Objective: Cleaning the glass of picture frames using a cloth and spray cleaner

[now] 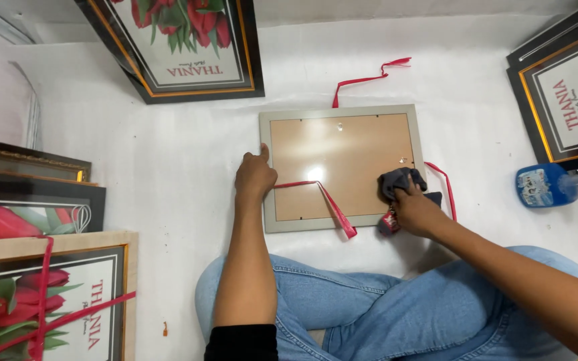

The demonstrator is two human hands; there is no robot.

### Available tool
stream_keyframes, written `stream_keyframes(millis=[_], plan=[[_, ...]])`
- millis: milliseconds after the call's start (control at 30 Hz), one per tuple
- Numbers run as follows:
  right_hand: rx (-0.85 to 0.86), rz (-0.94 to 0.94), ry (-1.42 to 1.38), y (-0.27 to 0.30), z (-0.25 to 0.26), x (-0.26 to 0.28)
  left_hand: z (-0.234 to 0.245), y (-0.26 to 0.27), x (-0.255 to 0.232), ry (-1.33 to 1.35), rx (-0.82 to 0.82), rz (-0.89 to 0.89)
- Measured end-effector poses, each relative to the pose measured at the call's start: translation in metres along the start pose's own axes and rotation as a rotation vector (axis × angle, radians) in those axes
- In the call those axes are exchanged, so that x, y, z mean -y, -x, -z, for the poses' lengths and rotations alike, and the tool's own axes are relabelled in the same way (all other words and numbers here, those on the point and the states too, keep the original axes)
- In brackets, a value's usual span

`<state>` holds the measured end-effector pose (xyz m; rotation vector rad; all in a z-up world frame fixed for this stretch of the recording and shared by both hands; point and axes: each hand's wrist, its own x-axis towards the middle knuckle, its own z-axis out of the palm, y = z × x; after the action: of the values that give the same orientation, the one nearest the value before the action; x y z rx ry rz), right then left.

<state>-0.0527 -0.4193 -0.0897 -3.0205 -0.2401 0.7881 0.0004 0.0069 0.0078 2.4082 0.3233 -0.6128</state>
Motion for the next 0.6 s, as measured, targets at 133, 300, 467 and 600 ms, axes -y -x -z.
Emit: stream_keyframes(millis=[133, 300, 467, 600], plan=[[-0.044, 0.071, 0.093, 0.005, 0.017, 0.038, 0.002, 0.0, -0.003, -0.032, 0.014, 0.008], [-0.075, 0.106, -0.083, 0.047, 0.078, 0.18, -0.004, -0.01, 0.001, -0.018, 0.008, -0.002], [-0.074, 0.452, 0.038, 0.035, 0.052, 0.262, 0.009, 0.0, -0.008, -0.026, 0.068, 0.011], [-0.223, 0.703, -0.13, 0.011, 0.04, 0.252, 0.012, -0.001, -0.009, -0.045, 0.088, 0.048]])
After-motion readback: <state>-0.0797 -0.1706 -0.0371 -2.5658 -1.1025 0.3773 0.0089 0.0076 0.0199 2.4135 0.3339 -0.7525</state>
